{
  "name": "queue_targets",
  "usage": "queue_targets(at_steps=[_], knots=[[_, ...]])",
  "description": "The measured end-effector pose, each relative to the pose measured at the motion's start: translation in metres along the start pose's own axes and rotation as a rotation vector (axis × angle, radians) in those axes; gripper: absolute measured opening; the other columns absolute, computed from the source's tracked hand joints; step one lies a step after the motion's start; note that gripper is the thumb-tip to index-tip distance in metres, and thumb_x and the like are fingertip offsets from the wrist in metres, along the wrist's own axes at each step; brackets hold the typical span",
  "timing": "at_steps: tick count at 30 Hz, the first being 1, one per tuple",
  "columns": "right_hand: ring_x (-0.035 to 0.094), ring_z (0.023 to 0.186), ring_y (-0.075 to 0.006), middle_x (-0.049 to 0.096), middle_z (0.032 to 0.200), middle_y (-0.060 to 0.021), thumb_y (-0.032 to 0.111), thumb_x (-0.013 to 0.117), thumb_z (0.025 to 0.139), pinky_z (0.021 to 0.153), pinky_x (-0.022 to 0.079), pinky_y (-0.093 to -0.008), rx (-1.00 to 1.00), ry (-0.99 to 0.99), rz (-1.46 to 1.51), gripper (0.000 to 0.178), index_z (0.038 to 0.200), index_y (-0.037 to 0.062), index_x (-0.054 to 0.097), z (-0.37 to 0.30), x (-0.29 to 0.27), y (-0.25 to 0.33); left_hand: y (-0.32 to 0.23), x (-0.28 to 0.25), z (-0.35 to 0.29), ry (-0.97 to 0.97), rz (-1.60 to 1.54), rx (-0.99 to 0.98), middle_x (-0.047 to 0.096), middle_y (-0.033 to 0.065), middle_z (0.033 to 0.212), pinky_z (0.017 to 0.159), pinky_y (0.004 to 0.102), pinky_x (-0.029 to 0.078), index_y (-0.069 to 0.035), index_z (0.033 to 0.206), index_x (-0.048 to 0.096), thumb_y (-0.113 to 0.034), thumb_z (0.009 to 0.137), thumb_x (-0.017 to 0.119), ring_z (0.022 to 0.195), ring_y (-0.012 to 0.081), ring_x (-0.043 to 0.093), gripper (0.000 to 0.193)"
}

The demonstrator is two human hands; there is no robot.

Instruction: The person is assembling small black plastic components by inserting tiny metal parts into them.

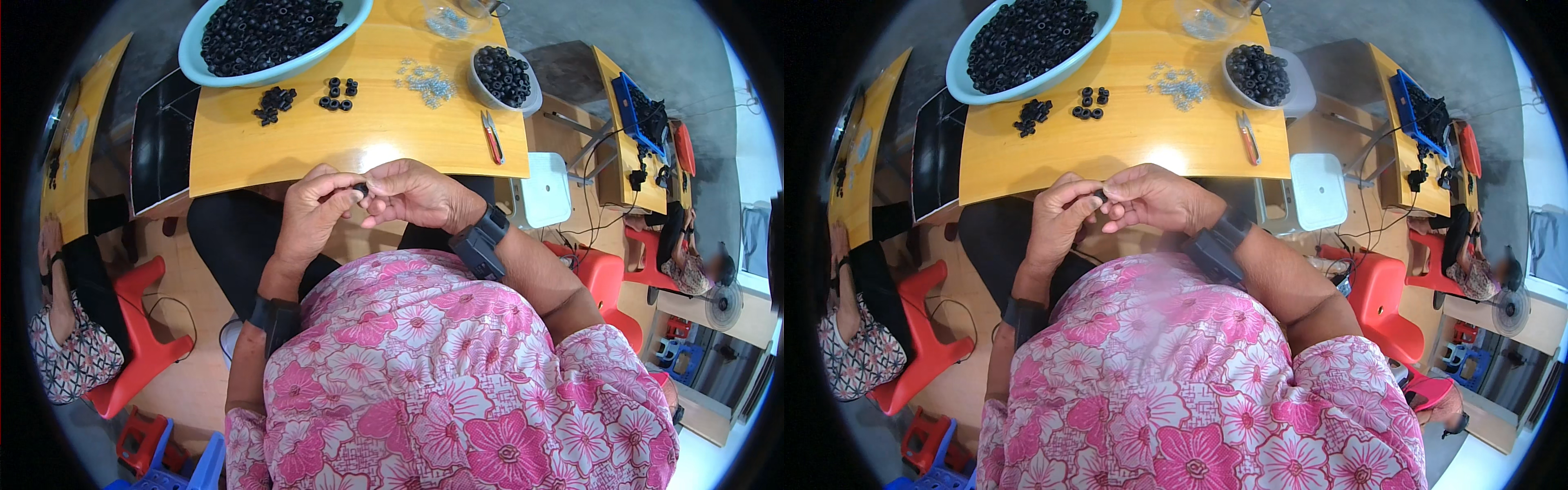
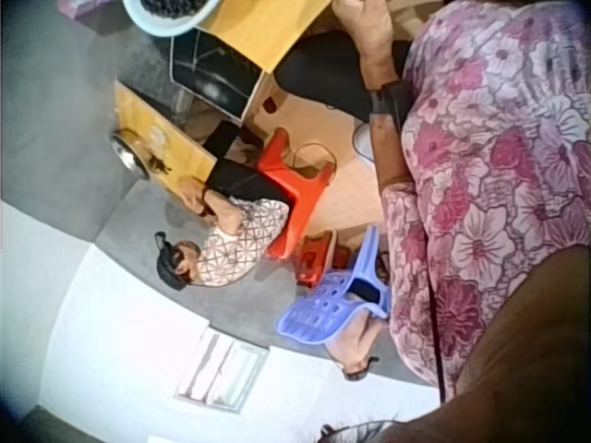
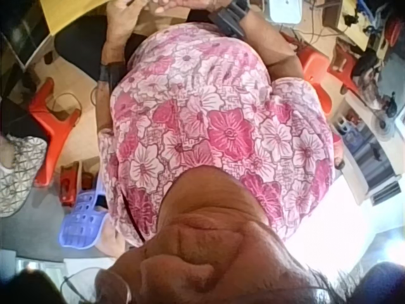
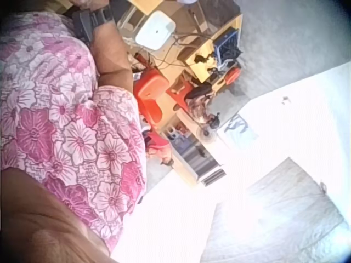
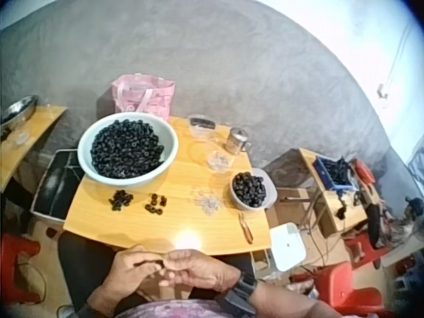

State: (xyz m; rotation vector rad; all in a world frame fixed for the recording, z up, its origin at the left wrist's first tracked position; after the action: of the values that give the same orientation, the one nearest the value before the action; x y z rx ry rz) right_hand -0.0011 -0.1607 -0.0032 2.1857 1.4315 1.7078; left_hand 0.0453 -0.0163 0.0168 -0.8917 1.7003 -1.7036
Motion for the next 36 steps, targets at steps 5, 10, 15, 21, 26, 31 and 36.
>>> queue_targets(at_steps=[5, 10, 15, 21, 26, 31, 36], knots=[[0.062, 0.074, -0.0155, 0.064, 0.085, -0.0070, 0.016, 0.061, 0.092, 0.080, 0.055, -0.0326, -0.041, -0.042, -0.147, 0.023, 0.099, -0.0058, 0.062, 0.002, -0.002, 0.005, 0.018, 0.005, -0.001, -0.005, -0.098, -0.029, 0.058, 0.0024, 0.090, 0.066, 0.0197, 0.051, 0.000, 0.111, 0.065, -0.003, 0.087, 0.062, 0.080, 0.0081, 0.059, 0.025], [0.061, 0.079, -0.0114, 0.065, 0.088, -0.0046, 0.008, 0.062, 0.090, 0.075, 0.052, -0.0257, -0.193, -0.216, -0.563, 0.017, 0.102, -0.0036, 0.063, 0.003, 0.003, 0.013, 0.026, 0.012, -0.006, -0.028, -0.267, -0.140, 0.057, 0.0012, 0.095, 0.068, 0.0201, 0.050, 0.001, 0.134, 0.048, -0.009, 0.091, 0.063, 0.082, 0.0067, 0.056, 0.046], [0.059, 0.080, -0.0085, 0.064, 0.087, -0.0030, 0.003, 0.063, 0.087, 0.074, 0.050, -0.0236, -0.375, -0.223, -0.708, 0.019, 0.104, -0.0041, 0.062, 0.000, 0.012, 0.014, 0.026, 0.014, -0.004, 0.006, -0.293, -0.055, 0.057, 0.0027, 0.099, 0.073, 0.0203, 0.049, 0.005, 0.133, 0.047, -0.012, 0.090, 0.065, 0.085, 0.0067, 0.055, 0.050], [0.057, 0.076, -0.0087, 0.061, 0.082, -0.0044, -0.002, 0.063, 0.082, 0.070, 0.049, -0.0243, -0.533, -0.283, -0.925, 0.015, 0.097, -0.0035, 0.063, -0.005, 0.019, 0.021, 0.015, 0.015, -0.004, 0.005, -0.265, -0.014, 0.056, 0.0040, 0.104, 0.079, 0.0207, 0.047, 0.006, 0.132, 0.048, -0.011, 0.089, 0.065, 0.089, 0.0077, 0.054, 0.049], [0.053, 0.070, -0.0074, 0.059, 0.077, -0.0032, -0.002, 0.064, 0.081, 0.064, 0.046, -0.0243, -0.561, -0.263, -0.905, 0.010, 0.091, -0.0030, 0.063, -0.005, 0.023, 0.021, 0.017, 0.012, -0.005, -0.002, -0.208, -0.015, 0.056, 0.0038, 0.107, 0.081, 0.0219, 0.047, 0.006, 0.131, 0.049, -0.009, 0.090, 0.064, 0.092, 0.0089, 0.054, 0.046], [0.052, 0.069, -0.0065, 0.057, 0.073, -0.0016, -0.001, 0.066, 0.080, 0.062, 0.046, -0.0234, -0.538, -0.274, -0.908, 0.009, 0.089, -0.0027, 0.063, -0.006, 0.025, 0.023, 0.015, 0.016, -0.006, -0.025, -0.315, -0.010, 0.060, 0.0040, 0.103, 0.077, 0.0239, 0.051, 0.005, 0.130, 0.050, -0.017, 0.090, 0.065, 0.083, 0.0085, 0.057, 0.048], [0.051, 0.067, -0.0056, 0.056, 0.071, -0.0004, -0.002, 0.066, 0.080, 0.060, 0.045, -0.0230, -0.558, -0.282, -0.953, 0.010, 0.090, -0.0026, 0.064, -0.007, 0.025, 0.023, 0.014, 0.015, -0.005, 0.011, -0.311, -0.019, 0.059, 0.0044, 0.106, 0.079, 0.0243, 0.050, 0.005, 0.132, 0.048, -0.014, 0.091, 0.063, 0.087, 0.0086, 0.056, 0.048]])
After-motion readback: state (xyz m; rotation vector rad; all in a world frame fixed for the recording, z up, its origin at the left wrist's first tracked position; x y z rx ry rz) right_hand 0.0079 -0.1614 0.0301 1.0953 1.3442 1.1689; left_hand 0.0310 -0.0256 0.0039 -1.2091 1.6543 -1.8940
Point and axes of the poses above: each hand's wrist, its own z-axis towards the middle knuckle, its own x-axis out of the palm, y = z × x, the point moved 5 cm from there along z, towards the middle knuckle
